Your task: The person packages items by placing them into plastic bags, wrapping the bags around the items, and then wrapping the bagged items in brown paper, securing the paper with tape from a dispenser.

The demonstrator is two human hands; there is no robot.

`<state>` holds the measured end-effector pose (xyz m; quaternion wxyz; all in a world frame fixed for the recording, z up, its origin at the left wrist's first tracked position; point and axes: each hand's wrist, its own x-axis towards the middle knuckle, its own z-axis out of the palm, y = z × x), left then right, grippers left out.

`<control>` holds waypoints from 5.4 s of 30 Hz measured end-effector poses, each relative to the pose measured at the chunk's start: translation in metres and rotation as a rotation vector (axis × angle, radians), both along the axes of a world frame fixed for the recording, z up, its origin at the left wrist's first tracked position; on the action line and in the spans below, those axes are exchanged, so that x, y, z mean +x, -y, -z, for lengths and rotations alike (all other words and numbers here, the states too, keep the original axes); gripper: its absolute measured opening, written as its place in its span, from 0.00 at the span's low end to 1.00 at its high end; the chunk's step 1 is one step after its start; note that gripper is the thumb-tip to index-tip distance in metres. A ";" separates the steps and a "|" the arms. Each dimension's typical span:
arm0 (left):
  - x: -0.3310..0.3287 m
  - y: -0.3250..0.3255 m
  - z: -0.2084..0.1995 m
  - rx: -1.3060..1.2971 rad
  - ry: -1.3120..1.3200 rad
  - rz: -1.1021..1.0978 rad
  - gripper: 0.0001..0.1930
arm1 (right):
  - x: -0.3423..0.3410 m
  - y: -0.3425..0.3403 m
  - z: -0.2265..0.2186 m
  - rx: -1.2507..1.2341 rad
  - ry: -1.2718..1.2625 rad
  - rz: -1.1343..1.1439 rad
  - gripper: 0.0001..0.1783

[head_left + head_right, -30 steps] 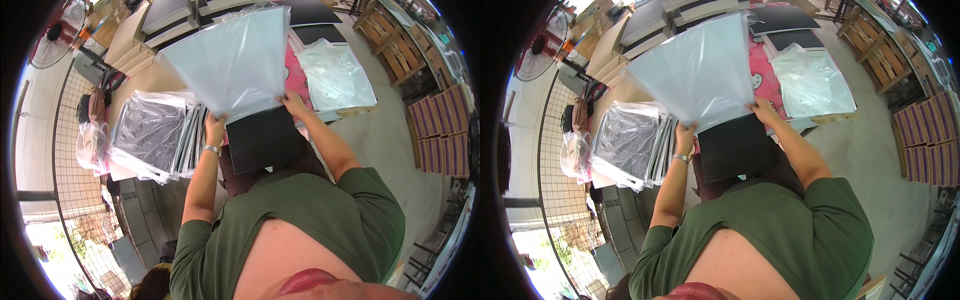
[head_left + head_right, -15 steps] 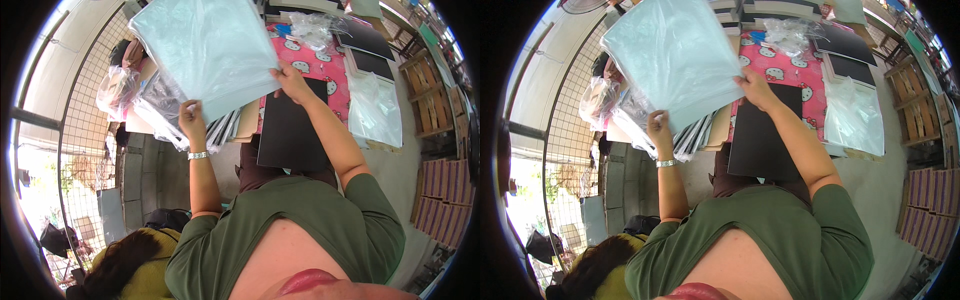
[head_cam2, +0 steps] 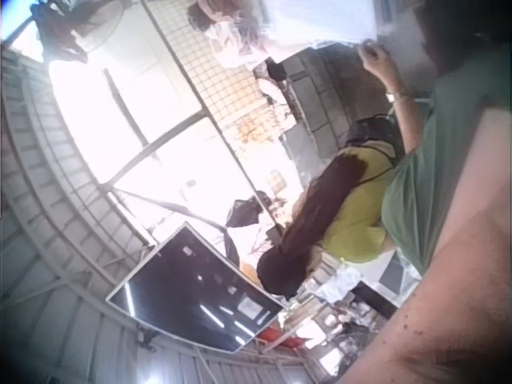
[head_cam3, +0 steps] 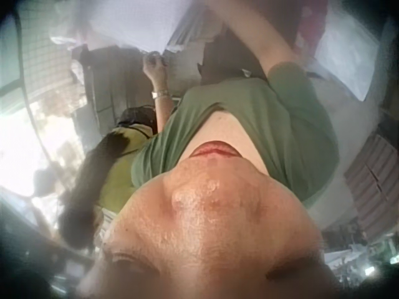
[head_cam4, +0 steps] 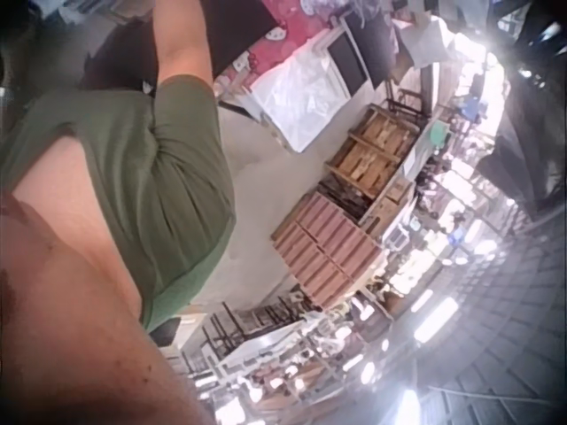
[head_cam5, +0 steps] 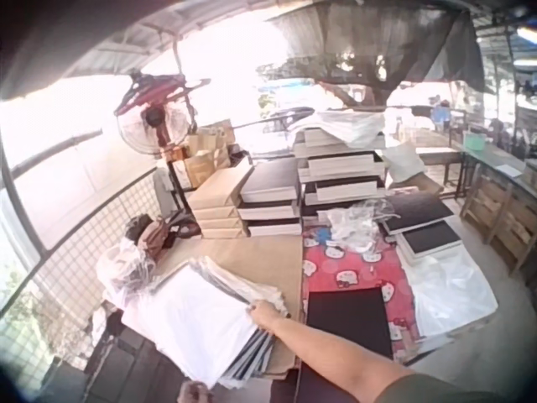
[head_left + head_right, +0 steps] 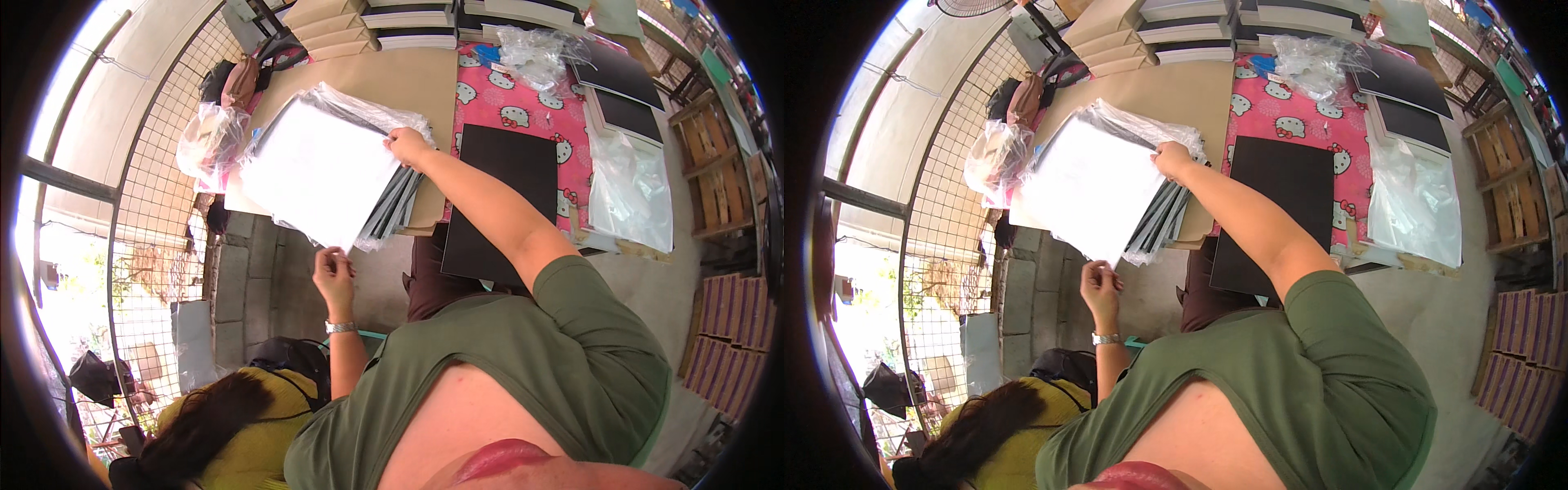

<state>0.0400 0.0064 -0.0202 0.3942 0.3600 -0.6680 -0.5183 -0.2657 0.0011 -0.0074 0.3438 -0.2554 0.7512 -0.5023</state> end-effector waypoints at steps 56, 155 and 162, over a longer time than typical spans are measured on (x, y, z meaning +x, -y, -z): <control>-0.190 -0.104 -0.060 0.256 -0.154 0.876 0.17 | 0.004 -0.292 -0.080 -0.487 0.023 0.249 0.09; -0.304 0.041 -0.170 -0.026 0.214 0.505 0.13 | -0.148 -0.297 -0.178 -0.130 -0.299 0.246 0.11; -0.201 0.019 -0.200 0.591 0.023 0.953 0.15 | -0.066 -0.381 -0.205 -0.538 0.326 0.000 0.11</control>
